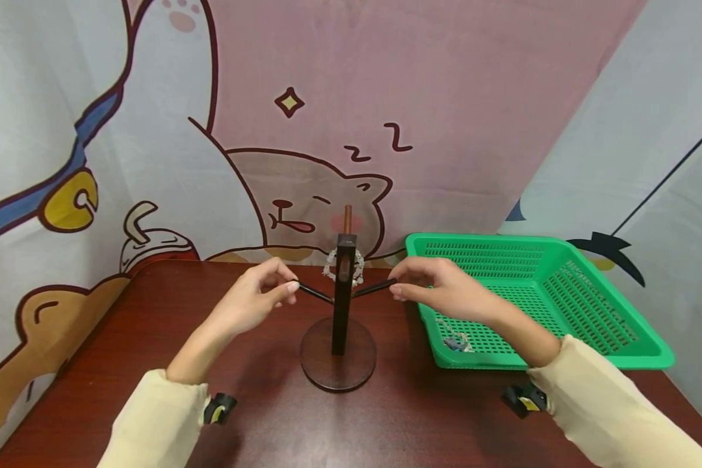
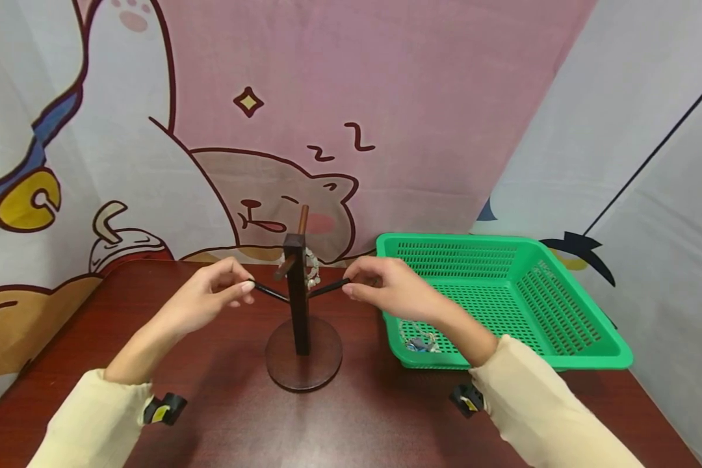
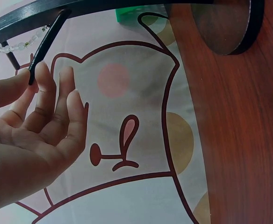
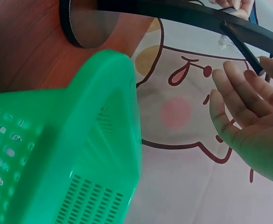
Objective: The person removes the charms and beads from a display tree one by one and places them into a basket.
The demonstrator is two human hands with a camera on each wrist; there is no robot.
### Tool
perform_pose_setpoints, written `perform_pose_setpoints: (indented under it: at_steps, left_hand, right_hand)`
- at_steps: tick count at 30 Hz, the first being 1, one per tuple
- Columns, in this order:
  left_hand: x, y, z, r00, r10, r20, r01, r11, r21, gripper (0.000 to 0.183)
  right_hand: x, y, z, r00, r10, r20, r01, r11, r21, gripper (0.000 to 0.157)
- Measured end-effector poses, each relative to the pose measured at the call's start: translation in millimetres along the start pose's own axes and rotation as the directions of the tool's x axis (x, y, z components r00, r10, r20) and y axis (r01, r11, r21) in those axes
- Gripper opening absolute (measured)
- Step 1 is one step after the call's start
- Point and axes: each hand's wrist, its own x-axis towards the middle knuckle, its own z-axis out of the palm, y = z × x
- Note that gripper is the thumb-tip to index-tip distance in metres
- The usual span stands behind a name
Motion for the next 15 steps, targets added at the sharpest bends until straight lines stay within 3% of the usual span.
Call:
perform_pose_setpoints:
  at_steps: [15]
  left_hand:
    - [-1.7, 5.2, 2.2, 0.997, -0.051, -0.050, 0.055, 0.996, 0.076, 0.003]
  right_hand:
    - [4.3, 3.1, 3.5, 0.999, -0.046, 0.004, 0.046, 0.997, -0.062, 0.011]
